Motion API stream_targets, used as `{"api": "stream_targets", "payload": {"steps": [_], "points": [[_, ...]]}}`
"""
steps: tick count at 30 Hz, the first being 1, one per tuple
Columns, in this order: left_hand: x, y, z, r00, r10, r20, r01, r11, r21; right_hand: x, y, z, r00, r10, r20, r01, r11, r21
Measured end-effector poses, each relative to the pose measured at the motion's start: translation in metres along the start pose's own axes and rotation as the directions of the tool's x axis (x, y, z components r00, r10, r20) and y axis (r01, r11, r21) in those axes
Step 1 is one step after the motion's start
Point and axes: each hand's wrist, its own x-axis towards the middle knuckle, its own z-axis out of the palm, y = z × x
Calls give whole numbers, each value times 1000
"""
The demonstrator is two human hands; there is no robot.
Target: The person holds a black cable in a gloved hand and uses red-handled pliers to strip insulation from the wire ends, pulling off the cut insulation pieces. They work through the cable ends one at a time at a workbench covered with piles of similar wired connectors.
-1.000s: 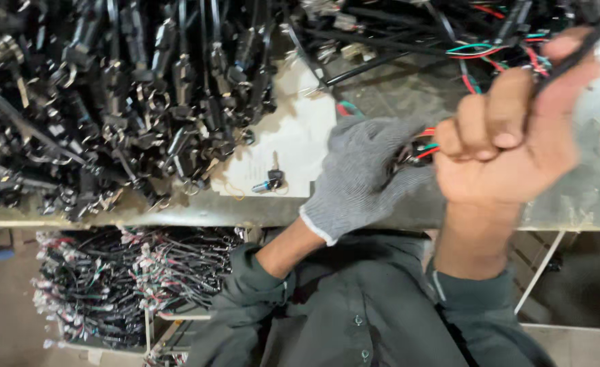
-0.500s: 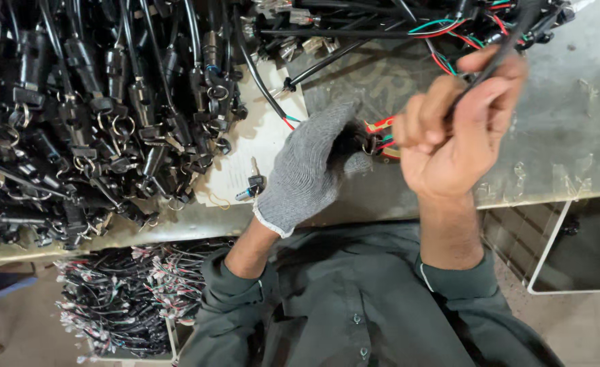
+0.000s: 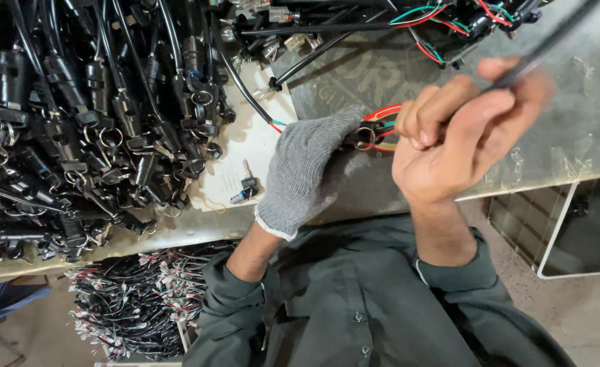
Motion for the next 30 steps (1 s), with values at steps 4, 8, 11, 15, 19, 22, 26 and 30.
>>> {"api": "stream_targets", "payload": {"steps": [4,8,11,15,19,22,26,30], "points": [[0,-4,9,998,5,63,-2,999,-51,-3,13,6,990,-127,-55,123,990,-74],[-2,-4,10,998,-64,2,63,994,-86,-4,19,7,993,-120,7,120,993,13],[-4,-2,8,994,-62,-93,50,991,-125,-5,10,5,990,8,138,-17,998,60],[-1,-7,1,980,-169,-103,139,958,-251,-11,-15,-3,921,206,332,-262,956,135],[14,-14,-9,980,-144,139,181,935,-306,-18,-27,-14,811,331,482,-440,889,129],[38,-8,-7,999,-17,48,24,991,-133,-17,-29,-22,724,436,535,-606,772,190],[78,11,3,986,119,-118,-133,984,-114,-19,-47,-22,794,405,453,-552,793,257],[72,25,9,993,115,7,-112,978,-178,-28,-70,-21,911,340,231,-396,879,265]]}}
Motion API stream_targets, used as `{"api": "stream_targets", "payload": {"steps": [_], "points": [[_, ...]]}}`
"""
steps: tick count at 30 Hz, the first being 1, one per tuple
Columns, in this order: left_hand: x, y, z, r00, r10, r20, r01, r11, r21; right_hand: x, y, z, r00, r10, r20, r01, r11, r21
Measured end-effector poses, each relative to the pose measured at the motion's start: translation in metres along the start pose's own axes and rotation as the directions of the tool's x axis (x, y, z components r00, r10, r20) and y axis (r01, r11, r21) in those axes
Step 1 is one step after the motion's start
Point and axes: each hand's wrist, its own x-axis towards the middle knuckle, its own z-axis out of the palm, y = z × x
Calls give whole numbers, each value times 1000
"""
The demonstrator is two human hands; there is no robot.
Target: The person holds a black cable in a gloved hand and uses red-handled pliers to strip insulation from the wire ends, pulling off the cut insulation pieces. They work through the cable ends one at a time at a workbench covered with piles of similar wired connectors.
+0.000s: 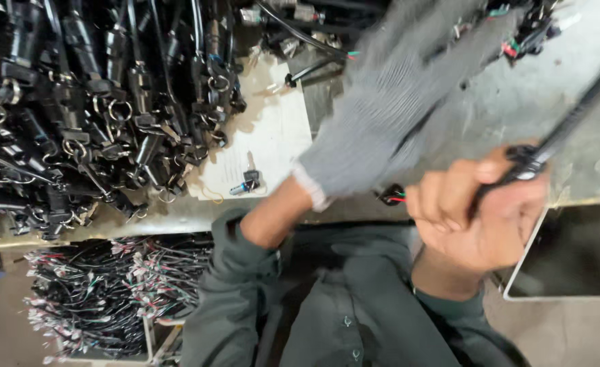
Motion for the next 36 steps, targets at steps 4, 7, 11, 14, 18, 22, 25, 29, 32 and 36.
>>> {"api": "stream_targets", "payload": {"steps": [4,7,11,14,18,22,25,29,32,36], "points": [[-63,13,11,983,-24,184,74,960,-271,-12,6,-16,998,-2,-70,7,997,73],[-108,11,21,964,-147,222,219,912,-348,-19,28,-26,996,89,-2,-88,989,121],[-148,-1,13,888,-416,199,439,631,-639,-31,51,4,979,189,82,-192,981,37],[-152,-8,8,892,-424,158,412,618,-670,-36,52,39,937,306,170,-262,935,-240],[-136,4,-4,853,-480,207,511,682,-523,-22,30,32,843,71,532,302,757,-579],[-124,25,-24,874,-486,-27,403,754,-519,-12,39,22,846,340,411,345,238,-908],[-124,28,-24,967,-224,-118,120,815,-566,1,48,30,874,387,293,249,160,-955],[-125,25,-17,916,-327,-231,147,813,-564,22,18,27,837,191,513,492,146,-858],[-115,36,-12,918,-348,-189,192,809,-555,18,-4,20,940,72,333,298,301,-906],[-96,63,20,996,13,92,0,990,-141,8,-14,10,953,70,294,0,973,-232]]}}
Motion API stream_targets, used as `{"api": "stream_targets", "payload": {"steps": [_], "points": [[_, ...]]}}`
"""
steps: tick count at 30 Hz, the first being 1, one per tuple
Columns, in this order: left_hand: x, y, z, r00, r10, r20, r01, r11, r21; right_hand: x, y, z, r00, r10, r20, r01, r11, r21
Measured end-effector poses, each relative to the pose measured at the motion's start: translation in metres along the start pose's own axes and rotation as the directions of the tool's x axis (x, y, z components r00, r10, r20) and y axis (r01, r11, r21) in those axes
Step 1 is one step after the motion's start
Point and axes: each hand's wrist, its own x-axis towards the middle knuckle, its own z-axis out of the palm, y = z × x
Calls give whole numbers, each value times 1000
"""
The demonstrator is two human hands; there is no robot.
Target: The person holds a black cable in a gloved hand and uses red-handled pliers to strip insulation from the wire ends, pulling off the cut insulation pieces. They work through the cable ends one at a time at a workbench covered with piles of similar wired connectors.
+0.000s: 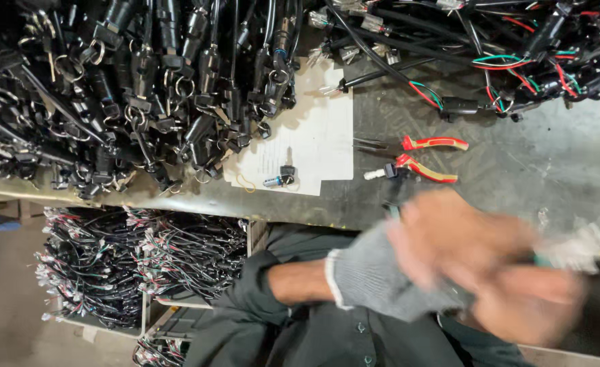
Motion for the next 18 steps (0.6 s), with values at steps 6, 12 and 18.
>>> {"api": "stream_targets", "payload": {"steps": [6,12,18], "points": [[-21,-1,21,903,-311,295,422,768,-482,-14,-14,-42,989,-8,-150,53,953,300],[-15,-15,-6,961,-128,-245,79,977,-198,-41,1,-53,983,-170,-76,186,922,339],[-25,-45,-17,1000,-8,23,10,995,-102,1,-2,-48,995,-42,-86,80,861,502]]}}
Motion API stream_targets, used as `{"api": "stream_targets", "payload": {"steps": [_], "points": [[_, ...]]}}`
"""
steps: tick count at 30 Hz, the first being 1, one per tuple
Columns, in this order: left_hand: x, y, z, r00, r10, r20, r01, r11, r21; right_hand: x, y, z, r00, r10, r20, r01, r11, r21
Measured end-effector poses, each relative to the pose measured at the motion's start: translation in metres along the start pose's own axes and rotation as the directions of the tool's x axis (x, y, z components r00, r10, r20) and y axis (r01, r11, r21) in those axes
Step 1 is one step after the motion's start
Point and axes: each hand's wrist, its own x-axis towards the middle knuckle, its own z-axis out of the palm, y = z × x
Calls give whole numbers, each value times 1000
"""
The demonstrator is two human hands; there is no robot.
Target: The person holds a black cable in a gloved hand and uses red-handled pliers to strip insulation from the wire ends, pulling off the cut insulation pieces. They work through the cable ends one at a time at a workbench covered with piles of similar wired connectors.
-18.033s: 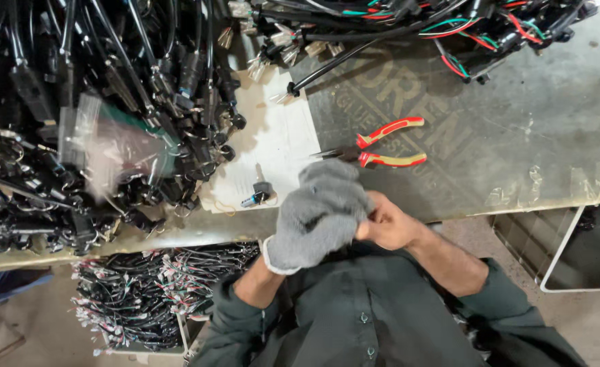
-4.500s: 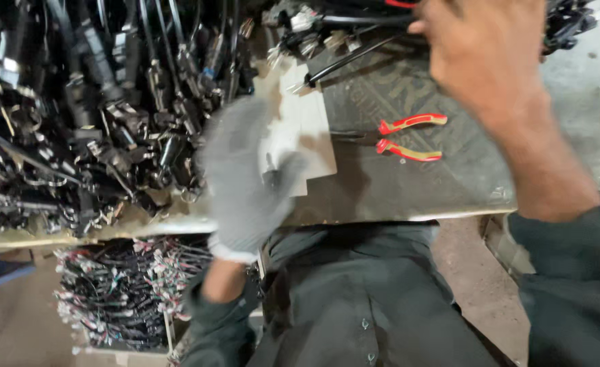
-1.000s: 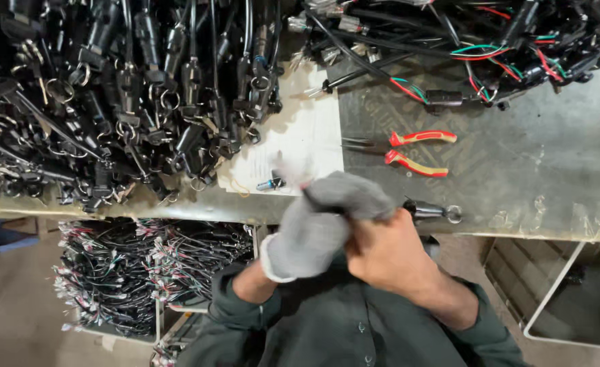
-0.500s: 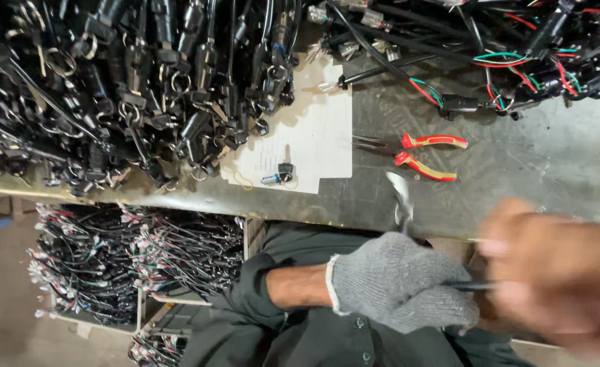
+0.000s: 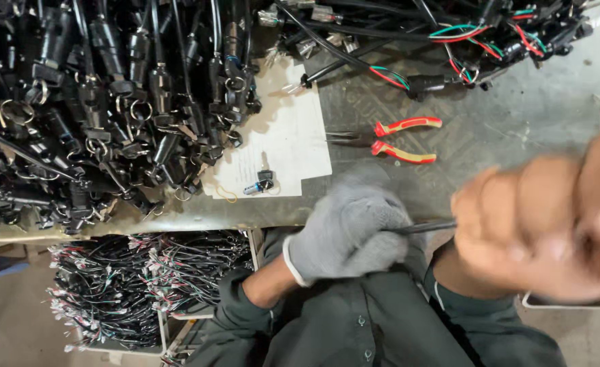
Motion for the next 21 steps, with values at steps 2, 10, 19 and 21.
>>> {"api": "stream_targets", "payload": {"steps": [2,10,19,21], "points": [[-6,-5,4,965,-246,87,256,824,-506,31,5,1,993,-28,-117,27,1000,-8],[-10,-3,-38,859,-509,55,294,403,-867,13,75,8,895,423,140,-245,730,-639],[-1,-8,9,751,-350,-561,64,883,-465,-16,97,-21,939,265,-219,-262,136,-956],[-4,-9,6,688,-566,-454,262,777,-573,-18,94,-20,940,311,-144,-239,292,-926]]}}
